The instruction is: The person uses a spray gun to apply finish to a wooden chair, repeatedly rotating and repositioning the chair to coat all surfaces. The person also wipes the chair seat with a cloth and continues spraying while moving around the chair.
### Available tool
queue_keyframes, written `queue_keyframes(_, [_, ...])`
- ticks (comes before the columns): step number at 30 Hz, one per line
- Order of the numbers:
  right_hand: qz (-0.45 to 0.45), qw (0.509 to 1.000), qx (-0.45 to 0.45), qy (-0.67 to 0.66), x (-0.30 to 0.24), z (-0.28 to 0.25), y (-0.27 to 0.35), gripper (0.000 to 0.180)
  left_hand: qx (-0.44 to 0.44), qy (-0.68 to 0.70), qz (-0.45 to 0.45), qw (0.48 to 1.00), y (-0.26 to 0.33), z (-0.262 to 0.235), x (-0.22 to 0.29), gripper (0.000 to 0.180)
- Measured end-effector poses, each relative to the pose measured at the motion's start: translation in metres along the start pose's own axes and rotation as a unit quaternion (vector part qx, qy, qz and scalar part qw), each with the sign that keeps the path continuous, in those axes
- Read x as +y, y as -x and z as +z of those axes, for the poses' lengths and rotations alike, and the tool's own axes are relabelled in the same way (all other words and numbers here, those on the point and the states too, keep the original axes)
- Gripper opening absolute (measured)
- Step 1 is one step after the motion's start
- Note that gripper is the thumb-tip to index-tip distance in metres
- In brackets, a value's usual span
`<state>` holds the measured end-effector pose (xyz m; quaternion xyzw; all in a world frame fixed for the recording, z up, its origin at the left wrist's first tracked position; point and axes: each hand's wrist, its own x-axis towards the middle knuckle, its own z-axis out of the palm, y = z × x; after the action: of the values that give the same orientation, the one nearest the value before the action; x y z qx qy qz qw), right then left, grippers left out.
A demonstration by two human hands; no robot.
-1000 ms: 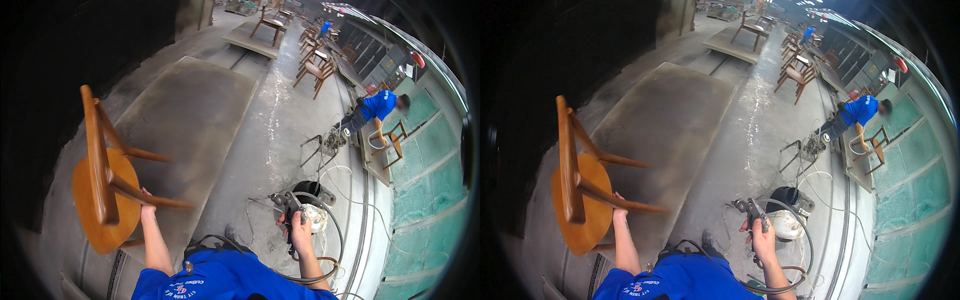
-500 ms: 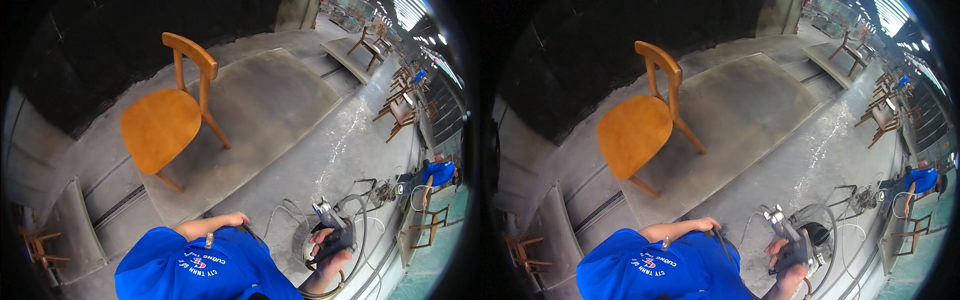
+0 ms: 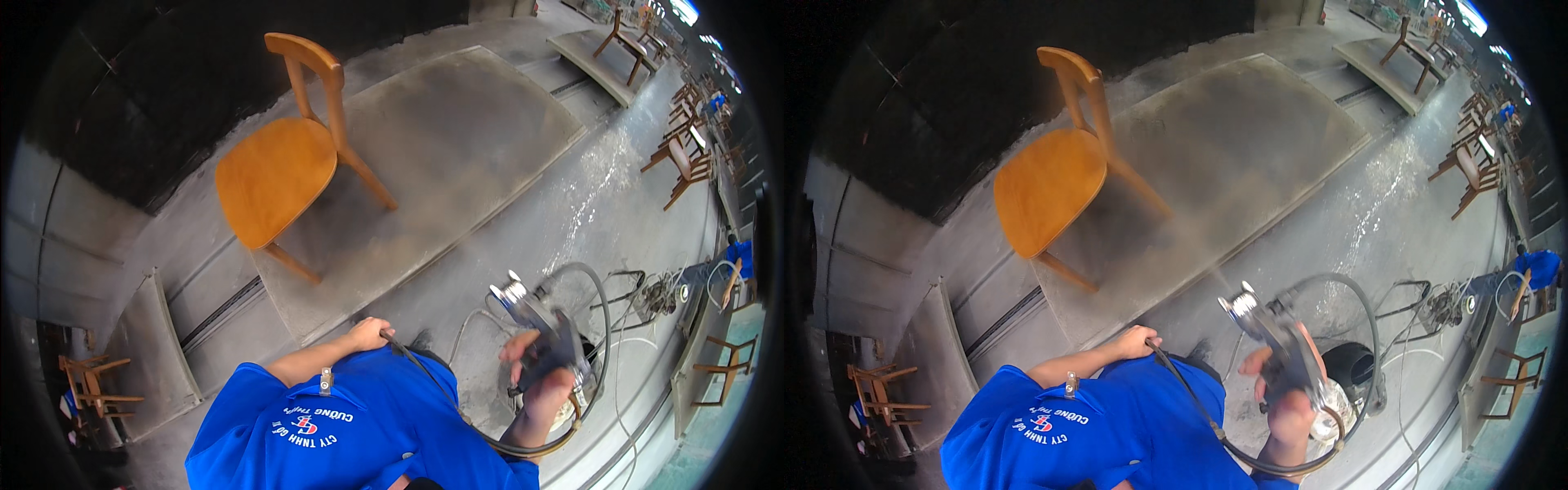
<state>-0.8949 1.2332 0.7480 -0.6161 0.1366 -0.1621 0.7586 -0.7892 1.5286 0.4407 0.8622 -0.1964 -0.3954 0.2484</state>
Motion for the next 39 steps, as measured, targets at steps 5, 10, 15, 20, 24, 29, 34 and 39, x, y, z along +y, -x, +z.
queue_keyframes(5, [0.041,0.997,-0.027,0.061,0.047,-0.009,-0.031,0.059,0.101,0.029,-0.024,0.994,0.044,-0.026,0.004,0.04])
queue_keyframes(10, [0.116,0.987,0.041,0.101,0.099,-0.026,-0.04,0.046,0.116,0.083,-0.087,0.986,0.088,-0.032,0.011,0.045])
queue_keyframes(15, [0.141,0.976,0.048,0.157,0.132,-0.041,-0.034,0.043,0.146,0.14,-0.132,0.97,0.113,-0.022,0.02,0.049])
queue_keyframes(20, [0.134,0.98,0.073,0.129,0.135,-0.04,-0.029,0.042,0.142,0.145,-0.156,0.967,0.126,-0.033,0.031,0.049])
queue_keyframes(24, [0.108,0.988,0.1,0.044,0.111,-0.035,-0.022,0.044,0.15,0.095,-0.124,0.976,0.132,-0.048,0.047,0.046])
queue_keyframes(29, [0.081,0.997,-0.008,0.01,0.075,-0.036,-0.01,0.071,0.155,0.102,-0.079,0.979,0.135,-0.052,0.064,0.045])
queue_keyframes(34, [0.138,0.985,-0.099,-0.009,0.066,-0.031,0.004,0.077,0.156,0.111,-0.059,0.98,0.14,-0.052,0.067,0.044])
queue_keyframes(39, [0.195,0.966,-0.166,-0.025,0.072,-0.016,0.015,0.069,0.194,0.077,-0.031,0.977,0.15,-0.05,0.066,0.044])
